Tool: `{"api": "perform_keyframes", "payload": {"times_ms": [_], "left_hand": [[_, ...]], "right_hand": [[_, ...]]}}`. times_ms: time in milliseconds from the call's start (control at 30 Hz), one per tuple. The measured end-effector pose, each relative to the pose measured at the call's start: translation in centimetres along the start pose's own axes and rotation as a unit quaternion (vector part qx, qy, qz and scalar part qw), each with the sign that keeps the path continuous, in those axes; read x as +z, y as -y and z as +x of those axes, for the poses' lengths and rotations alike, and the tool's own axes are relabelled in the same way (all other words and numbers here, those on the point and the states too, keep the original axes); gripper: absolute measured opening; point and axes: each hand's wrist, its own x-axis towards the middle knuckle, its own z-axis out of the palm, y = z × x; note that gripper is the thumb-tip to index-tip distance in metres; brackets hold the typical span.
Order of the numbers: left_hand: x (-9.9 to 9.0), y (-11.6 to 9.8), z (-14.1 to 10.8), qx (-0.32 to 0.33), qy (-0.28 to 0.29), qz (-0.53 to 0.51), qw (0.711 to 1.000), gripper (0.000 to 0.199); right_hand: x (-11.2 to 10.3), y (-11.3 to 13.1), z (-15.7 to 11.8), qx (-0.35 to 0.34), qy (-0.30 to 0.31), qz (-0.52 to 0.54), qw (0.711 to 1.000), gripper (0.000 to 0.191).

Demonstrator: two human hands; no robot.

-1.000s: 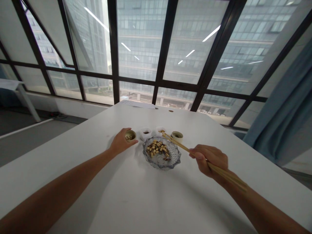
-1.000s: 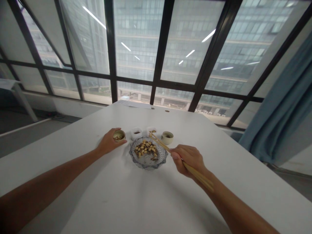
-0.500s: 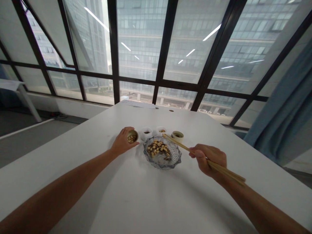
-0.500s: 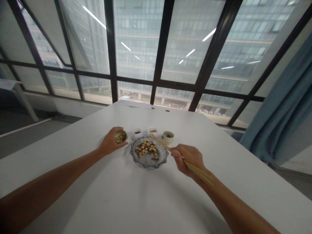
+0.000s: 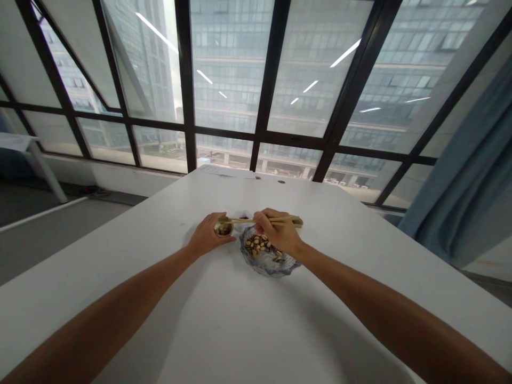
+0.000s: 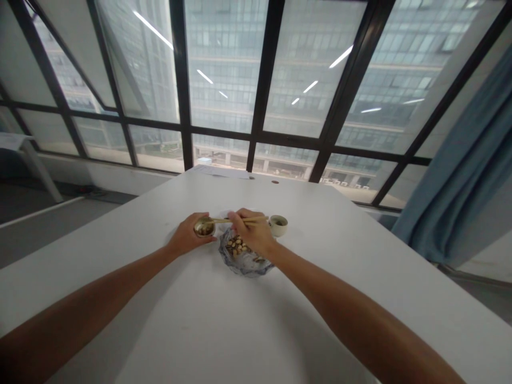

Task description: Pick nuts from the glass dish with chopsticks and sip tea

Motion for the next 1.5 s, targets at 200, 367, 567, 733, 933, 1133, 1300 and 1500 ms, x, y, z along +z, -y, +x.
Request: {"api": "perform_keyframes", "payload": {"times_ms": [200,367,567,733,933,1133,1300,1500], "left_hand": [[0.5,0.3,0.1,-0.015,-0.004,0.006,1.0,0.073],[0.5,0.4,0.1,-0.032,-0.006,0.016,0.999,0.07],[0.2,0.1,0.1,-0.035,-0.015,0.028,0.999,0.067],[-0.1,-0.1,0.2,-0.052,-0.017,0.033,0.998,0.063],[-0.1,-0.1,0.2,-0.091,-0.022,0.039,0.995,0.061],[-0.1,0.0,0.0,-0.118,-0.018,0.062,0.991,0.057],[-0.2,0.3,0.1,-0.127,-0.015,0.063,0.99,0.056],[-0.5,0.4,0.2,-0.155,-0.006,0.049,0.987,0.06]], "right_hand": [[-4.6,0.2,-1.9,0.091,-0.133,0.108,0.981,0.064],[-7.0,0.0,-4.8,0.169,-0.098,0.091,0.976,0.066],[-5.6,-0.7,-6.3,0.183,-0.051,0.081,0.978,0.062],[-5.3,-1.1,-6.3,0.166,-0.029,0.075,0.983,0.063],[-7.3,-3.0,-6.7,0.184,-0.149,0.153,0.96,0.06],[-7.8,-6.3,-8.8,0.227,-0.245,0.279,0.901,0.058],[-7.2,-7.1,-10.6,0.249,-0.274,0.314,0.874,0.058],[-6.7,-6.7,-11.0,0.245,-0.281,0.334,0.866,0.059]]}}
